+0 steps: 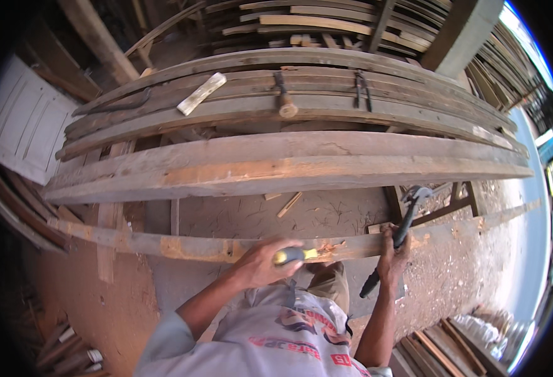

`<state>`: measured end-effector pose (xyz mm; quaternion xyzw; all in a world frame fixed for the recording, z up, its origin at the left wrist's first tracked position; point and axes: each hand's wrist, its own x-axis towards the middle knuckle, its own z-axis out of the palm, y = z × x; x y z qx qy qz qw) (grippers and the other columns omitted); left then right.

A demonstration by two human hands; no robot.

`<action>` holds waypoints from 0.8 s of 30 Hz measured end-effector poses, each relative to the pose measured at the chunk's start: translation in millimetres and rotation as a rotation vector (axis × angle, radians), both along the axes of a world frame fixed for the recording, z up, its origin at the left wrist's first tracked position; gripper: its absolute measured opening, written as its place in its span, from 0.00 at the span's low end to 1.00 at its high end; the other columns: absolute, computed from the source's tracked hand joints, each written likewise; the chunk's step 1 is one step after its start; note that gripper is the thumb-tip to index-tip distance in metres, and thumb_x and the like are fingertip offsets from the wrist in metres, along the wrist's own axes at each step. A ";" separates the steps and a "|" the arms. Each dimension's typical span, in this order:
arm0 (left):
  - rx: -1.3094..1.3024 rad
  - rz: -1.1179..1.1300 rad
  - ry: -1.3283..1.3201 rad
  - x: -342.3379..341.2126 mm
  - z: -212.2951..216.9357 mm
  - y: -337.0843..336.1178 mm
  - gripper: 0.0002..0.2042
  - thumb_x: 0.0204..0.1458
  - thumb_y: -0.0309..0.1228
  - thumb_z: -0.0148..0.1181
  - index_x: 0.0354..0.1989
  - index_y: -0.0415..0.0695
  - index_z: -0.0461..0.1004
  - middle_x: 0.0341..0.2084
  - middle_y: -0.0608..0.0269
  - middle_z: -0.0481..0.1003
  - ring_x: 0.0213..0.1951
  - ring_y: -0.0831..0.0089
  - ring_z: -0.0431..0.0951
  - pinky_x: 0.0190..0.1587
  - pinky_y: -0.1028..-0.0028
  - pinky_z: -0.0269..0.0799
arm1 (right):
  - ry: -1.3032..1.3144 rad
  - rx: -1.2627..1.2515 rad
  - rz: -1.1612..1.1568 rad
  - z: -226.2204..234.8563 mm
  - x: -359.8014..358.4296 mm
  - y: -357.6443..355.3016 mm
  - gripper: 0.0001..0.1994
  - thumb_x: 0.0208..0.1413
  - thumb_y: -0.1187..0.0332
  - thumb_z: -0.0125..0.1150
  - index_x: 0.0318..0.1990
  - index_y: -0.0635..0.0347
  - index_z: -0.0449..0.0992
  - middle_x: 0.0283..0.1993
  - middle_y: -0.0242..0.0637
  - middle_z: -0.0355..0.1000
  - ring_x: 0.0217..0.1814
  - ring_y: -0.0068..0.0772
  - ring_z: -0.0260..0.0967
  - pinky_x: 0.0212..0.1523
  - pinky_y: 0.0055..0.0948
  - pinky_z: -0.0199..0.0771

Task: The person uses a hammer and a screwdriver to remove nails and fasteners from a curved wooden frame. They then use pliers to pull out remaining nails and finally lift the frame to inspect it.

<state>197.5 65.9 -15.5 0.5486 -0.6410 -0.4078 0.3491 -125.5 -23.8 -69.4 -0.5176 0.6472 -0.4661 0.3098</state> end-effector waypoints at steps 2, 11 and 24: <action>0.066 -0.009 0.018 18.4 -7.3 7.1 0.17 0.59 0.35 0.65 0.55 0.42 0.79 0.39 0.53 0.81 0.42 0.63 0.82 0.46 0.67 0.79 | 0.086 0.017 0.010 4.3 0.8 1.8 0.12 0.67 0.65 0.65 0.50 0.63 0.77 0.45 0.43 0.74 0.50 0.41 0.72 0.56 0.39 0.70; -0.009 0.494 0.542 39.7 2.4 -41.2 0.28 0.63 0.43 0.62 0.62 0.31 0.73 0.40 0.52 0.80 0.41 0.71 0.80 0.45 0.70 0.77 | 0.178 0.196 0.133 42.5 -13.1 -15.9 0.12 0.61 0.63 0.70 0.44 0.62 0.80 0.38 0.44 0.75 0.46 0.45 0.70 0.54 0.42 0.71; -0.190 0.677 -0.109 -20.3 -67.9 -388.6 0.27 0.62 0.40 0.63 0.65 0.36 0.74 0.57 0.39 0.78 0.58 0.47 0.80 0.62 0.59 0.73 | -0.020 0.360 0.443 79.0 -56.5 -177.9 0.18 0.66 0.61 0.65 0.51 0.69 0.74 0.25 0.31 0.70 0.24 0.20 0.68 0.27 0.27 0.70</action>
